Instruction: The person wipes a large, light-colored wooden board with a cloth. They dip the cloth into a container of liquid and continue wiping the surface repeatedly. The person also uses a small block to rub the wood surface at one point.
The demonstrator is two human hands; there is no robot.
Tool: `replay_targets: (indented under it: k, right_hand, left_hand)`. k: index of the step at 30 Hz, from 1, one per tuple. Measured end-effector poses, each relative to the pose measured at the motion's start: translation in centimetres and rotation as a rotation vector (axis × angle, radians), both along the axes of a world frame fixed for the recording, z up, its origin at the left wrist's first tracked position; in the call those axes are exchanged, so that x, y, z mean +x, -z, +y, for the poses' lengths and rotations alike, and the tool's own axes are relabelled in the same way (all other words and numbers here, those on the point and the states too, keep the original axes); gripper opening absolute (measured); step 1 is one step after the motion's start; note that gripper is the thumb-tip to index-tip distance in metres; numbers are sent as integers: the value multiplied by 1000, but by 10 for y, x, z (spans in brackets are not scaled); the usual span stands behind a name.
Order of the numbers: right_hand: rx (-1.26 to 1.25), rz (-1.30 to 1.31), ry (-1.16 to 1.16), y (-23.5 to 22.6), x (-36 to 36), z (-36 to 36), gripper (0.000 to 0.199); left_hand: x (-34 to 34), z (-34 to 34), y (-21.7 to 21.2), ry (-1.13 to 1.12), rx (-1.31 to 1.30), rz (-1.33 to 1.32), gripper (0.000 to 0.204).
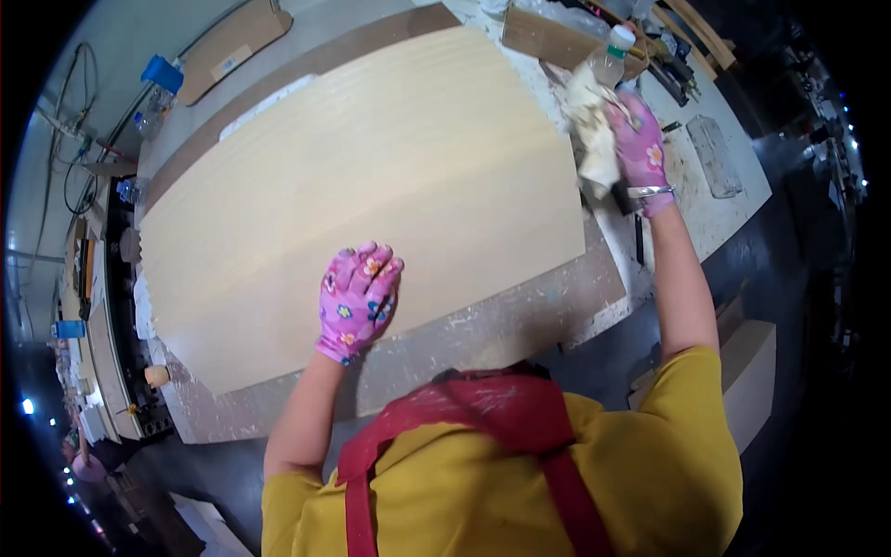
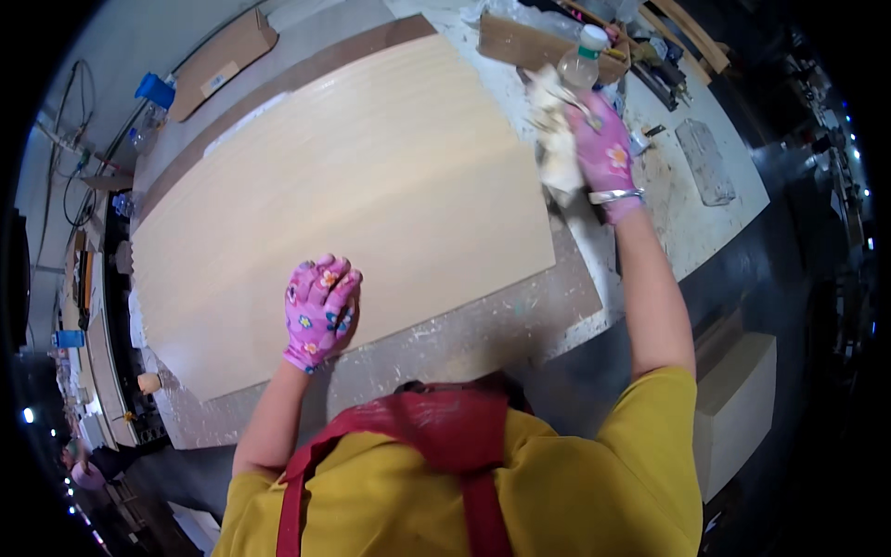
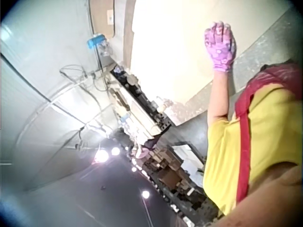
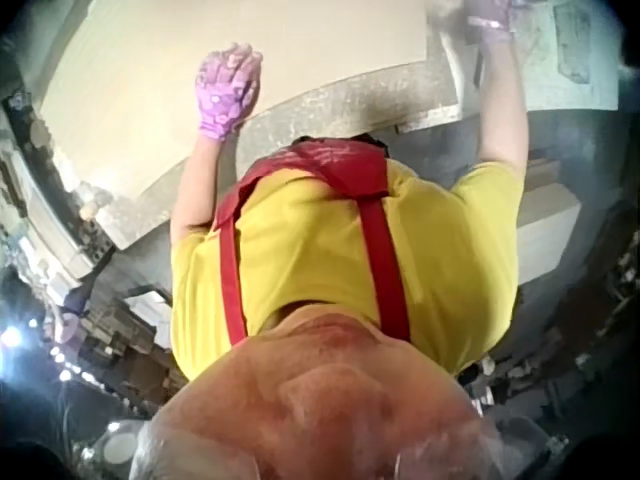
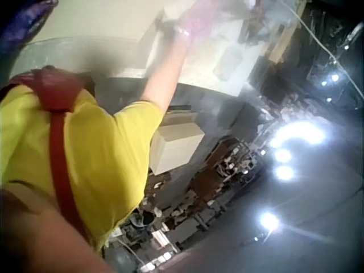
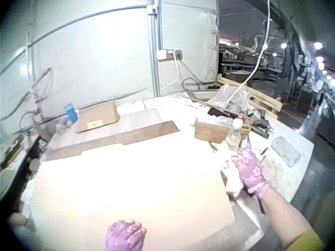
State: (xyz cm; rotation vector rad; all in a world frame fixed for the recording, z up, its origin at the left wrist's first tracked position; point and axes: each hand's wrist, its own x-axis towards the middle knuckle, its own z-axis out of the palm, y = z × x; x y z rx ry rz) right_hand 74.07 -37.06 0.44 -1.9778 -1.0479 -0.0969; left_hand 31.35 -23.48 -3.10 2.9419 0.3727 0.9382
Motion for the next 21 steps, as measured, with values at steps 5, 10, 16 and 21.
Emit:
replay_targets:
  k: [5,10,16,21]
  right_hand:
    - [-99,-453,-454,26,-74,37,29]
    - [-331,-266,-54,57,88,-38,32]
    - [-58,-181,-434,-32,-13,9,33]
    - [-106,-480,-658,19,-84,58,33]
  left_hand:
    - [-3,1,-9,3,-27,62,37]
    - [0,7,-7,-1,-30,48,35]
    - [-6,6,1,18,-18,-5,30]
    - [-8,5,2,-7,-20,50,25]
